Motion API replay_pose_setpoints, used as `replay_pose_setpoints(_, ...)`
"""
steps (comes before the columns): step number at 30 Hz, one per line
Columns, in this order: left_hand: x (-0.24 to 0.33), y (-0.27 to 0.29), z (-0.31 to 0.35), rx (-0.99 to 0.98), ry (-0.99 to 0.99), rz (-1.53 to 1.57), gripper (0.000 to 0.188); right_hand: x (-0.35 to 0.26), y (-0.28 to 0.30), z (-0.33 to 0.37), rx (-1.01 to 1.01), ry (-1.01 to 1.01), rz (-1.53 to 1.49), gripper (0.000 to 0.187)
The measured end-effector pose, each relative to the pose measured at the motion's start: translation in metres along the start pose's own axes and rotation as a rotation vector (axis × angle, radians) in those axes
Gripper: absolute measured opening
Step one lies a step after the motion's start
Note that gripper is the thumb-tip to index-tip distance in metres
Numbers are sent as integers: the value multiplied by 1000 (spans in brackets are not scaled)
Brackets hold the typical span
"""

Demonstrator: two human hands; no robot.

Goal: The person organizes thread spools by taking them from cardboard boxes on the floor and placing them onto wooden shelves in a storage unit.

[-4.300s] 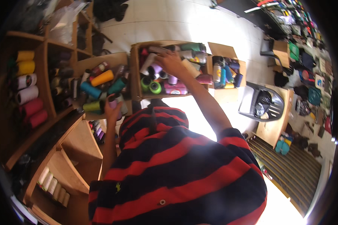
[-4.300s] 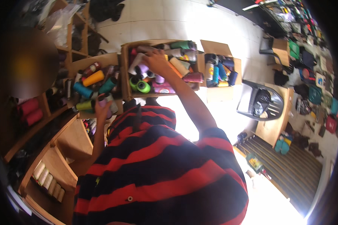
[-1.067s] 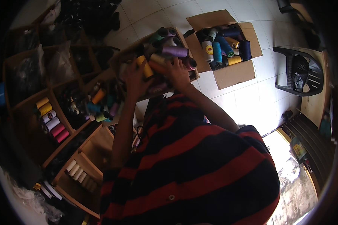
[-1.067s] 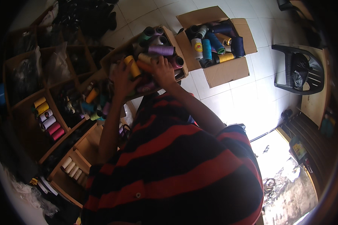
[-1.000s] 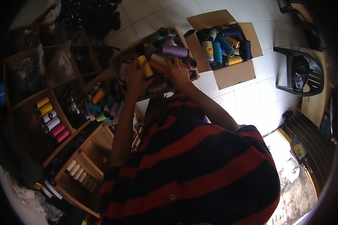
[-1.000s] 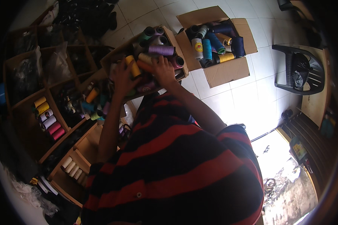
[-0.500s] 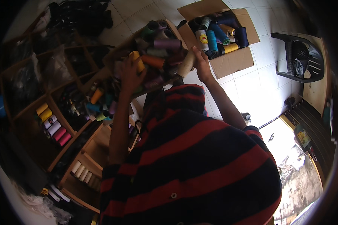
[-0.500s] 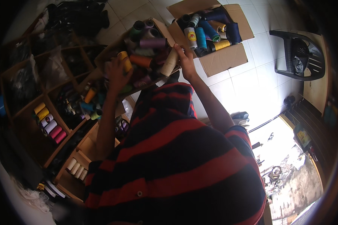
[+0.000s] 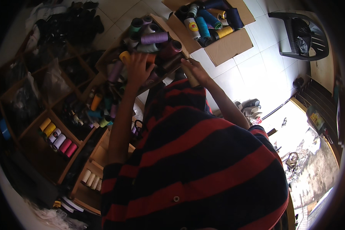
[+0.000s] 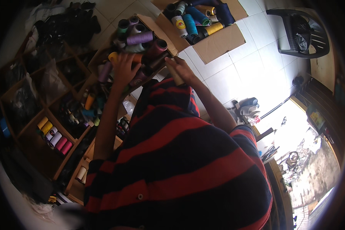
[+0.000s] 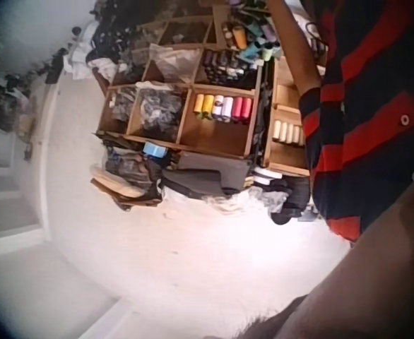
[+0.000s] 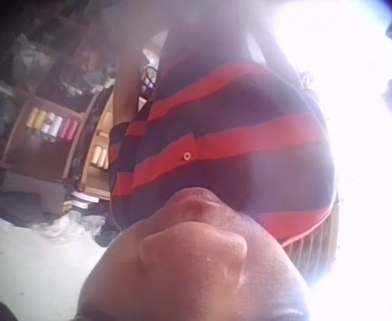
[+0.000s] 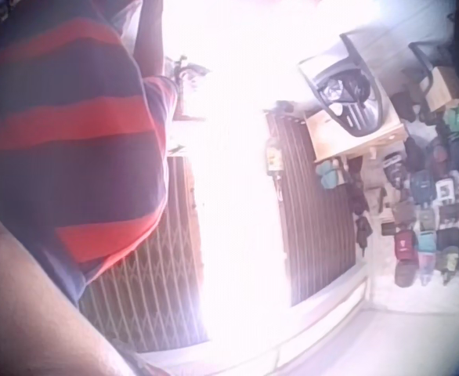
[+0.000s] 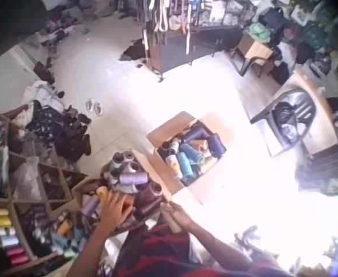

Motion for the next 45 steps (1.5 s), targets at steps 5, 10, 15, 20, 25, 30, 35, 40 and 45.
replay_pose_setpoints(5,-9,25,14,158,13,50,45,27,9,-12,-32,10,160,53)
replay_pose_setpoints(10,-93,47,58,192,344,5,47,22,16,-5,-14,-87,56,62)
replay_pose_setpoints(15,-126,44,81,154,442,189,55,15,10,-8,-10,-37,73,64)
replay_pose_setpoints(20,-141,40,88,131,526,363,56,5,0,-2,-19,-27,72,55)
replay_pose_setpoints(25,-162,26,109,232,568,601,51,1,-22,-6,-37,-53,141,51)
replay_pose_setpoints(30,-156,41,127,378,709,913,45,-47,-59,-9,197,220,547,57)
replay_pose_setpoints(35,-160,24,131,312,568,802,46,-112,-120,-30,266,492,946,60)
replay_pose_setpoints(40,-135,20,105,304,532,528,54,-120,-157,-85,285,618,1223,62)
replay_pose_setpoints(45,-128,29,113,325,512,450,52,-124,-160,-83,341,720,1190,46)
Point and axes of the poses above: each hand's wrist, its own z-axis away from the middle knuckle, its own y-axis out of the back of the hand, x = y × z, the point moved 4 cm from there along -z, towards the middle knuckle, and after that the axes turned 11 degrees about z, right-handed, at the moved point
